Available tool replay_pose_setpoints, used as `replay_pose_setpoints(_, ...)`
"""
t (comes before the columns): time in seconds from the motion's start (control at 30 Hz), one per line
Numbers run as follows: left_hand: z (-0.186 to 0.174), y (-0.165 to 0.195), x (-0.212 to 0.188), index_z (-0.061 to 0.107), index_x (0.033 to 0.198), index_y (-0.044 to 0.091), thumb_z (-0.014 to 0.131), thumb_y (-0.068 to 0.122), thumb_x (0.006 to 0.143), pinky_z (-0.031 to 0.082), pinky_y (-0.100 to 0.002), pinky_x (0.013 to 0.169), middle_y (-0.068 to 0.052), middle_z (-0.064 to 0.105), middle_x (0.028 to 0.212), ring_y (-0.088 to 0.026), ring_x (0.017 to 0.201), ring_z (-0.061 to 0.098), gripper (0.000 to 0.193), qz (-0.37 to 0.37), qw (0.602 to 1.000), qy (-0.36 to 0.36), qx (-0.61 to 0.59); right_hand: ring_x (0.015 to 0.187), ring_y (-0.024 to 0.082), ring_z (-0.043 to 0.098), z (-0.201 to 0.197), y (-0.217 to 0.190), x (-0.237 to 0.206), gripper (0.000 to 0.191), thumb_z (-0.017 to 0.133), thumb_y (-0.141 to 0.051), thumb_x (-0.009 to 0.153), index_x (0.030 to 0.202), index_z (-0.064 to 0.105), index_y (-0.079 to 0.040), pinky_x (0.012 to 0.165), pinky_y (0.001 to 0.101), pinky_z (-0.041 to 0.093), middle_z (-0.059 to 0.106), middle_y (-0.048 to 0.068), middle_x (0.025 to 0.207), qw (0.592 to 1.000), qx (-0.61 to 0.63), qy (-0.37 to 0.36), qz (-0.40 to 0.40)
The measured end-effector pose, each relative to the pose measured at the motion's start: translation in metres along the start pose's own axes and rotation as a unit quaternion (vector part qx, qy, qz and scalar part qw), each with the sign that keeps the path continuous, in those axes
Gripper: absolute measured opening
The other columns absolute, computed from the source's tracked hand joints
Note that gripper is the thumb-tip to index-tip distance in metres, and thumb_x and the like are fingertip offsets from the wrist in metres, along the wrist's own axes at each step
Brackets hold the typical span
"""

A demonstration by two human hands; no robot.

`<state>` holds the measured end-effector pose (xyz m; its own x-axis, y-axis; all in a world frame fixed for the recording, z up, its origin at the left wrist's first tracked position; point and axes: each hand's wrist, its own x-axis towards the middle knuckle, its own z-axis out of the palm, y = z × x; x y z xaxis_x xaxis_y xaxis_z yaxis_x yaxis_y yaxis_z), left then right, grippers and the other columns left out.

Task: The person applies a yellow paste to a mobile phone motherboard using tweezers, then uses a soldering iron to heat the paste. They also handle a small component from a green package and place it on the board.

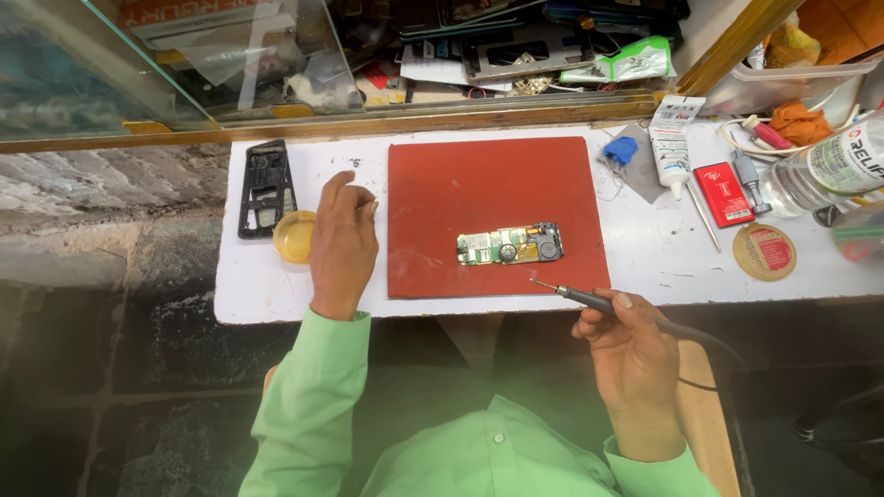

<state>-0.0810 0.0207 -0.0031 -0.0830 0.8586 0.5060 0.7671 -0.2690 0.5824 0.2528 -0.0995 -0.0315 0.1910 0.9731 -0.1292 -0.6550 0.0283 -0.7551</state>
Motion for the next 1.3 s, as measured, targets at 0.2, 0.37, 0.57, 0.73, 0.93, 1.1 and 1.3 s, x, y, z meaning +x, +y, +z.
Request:
replay_pose_setpoints(0.2,0.008,-0.013,0.011,0.063,0.102,0.008,0.060,0.011,0.099,0.037,-0.055,0.110,-0.010,0.069,0.109,-0.034,0.105,0.064,0.005,0.026,0.993,-0.029,0.110,0.082,0.026,0.068,-0.005,-0.002,0.001,0.025,0.059,-0.014,0.105,0.111,0.069,0.007,0.076,0.0402,0.056,0.071,0.016,0.088,1.000,0.000,-0.003,-0.007)
replay_pose_setpoints(0.37,0.006,-0.024,0.023,0.064,0.106,0.009,0.058,0.017,0.107,0.040,-0.053,0.113,-0.012,0.071,0.094,-0.034,0.093,0.064,0.010,-0.038,0.992,-0.084,0.087,0.082,0.026,0.068,-0.006,0.000,0.002,0.024,0.059,-0.014,0.105,0.111,0.069,0.007,0.076,0.0404,0.056,0.071,0.016,0.089,1.000,0.001,-0.007,-0.007)
replay_pose_setpoints(0.57,-0.001,-0.030,0.027,0.067,0.101,0.010,0.061,0.018,0.101,0.025,-0.062,0.119,-0.008,0.073,0.095,-0.030,0.102,0.065,0.010,-0.037,0.985,-0.108,0.129,0.081,0.026,0.068,-0.008,-0.001,0.002,0.024,0.059,-0.014,0.105,0.110,0.070,0.007,0.075,0.0406,0.056,0.071,0.016,0.089,1.000,0.000,-0.009,-0.012)
replay_pose_setpoints(0.73,-0.005,-0.021,0.023,0.070,0.111,0.010,0.066,0.014,0.096,0.026,-0.062,0.115,-0.014,0.062,0.130,-0.033,0.121,0.059,0.016,0.068,0.979,0.012,0.193,0.082,0.025,0.068,-0.010,-0.001,0.001,0.024,0.059,-0.013,0.105,0.111,0.069,0.008,0.075,0.0405,0.056,0.071,0.016,0.089,1.000,0.000,-0.001,-0.016)
replay_pose_setpoints(0.93,0.010,0.029,-0.008,0.068,0.121,0.006,0.076,0.025,0.090,0.043,-0.047,0.096,-0.013,0.058,0.122,-0.034,0.113,0.056,0.037,0.075,0.993,-0.086,-0.008,0.083,0.025,0.068,-0.006,0.000,0.000,0.023,0.059,-0.012,0.105,0.111,0.069,0.008,0.074,0.0402,0.057,0.071,0.017,0.089,0.999,-0.014,0.009,-0.030)
replay_pose_setpoints(1.1,0.020,0.055,-0.022,0.069,0.119,0.007,0.079,0.025,0.080,0.040,-0.047,0.092,-0.012,0.057,0.117,-0.034,0.111,0.053,0.044,0.057,0.981,-0.185,-0.004,0.083,0.027,0.071,0.001,0.007,-0.008,0.022,0.062,-0.008,0.102,0.112,0.068,0.011,0.077,0.0406,0.060,0.071,0.020,0.092,0.992,-0.074,0.035,-0.096)
replay_pose_setpoints(1.3,0.017,0.058,-0.025,0.072,0.113,0.010,0.079,0.023,0.081,0.040,-0.045,0.094,-0.006,0.059,0.113,-0.031,0.108,0.053,0.034,0.064,0.979,-0.192,-0.019,0.086,0.027,0.073,0.010,0.017,-0.017,0.022,0.065,-0.003,0.101,0.114,0.067,0.014,0.087,0.0364,0.059,0.072,0.022,0.098,0.967,-0.187,0.043,-0.171)
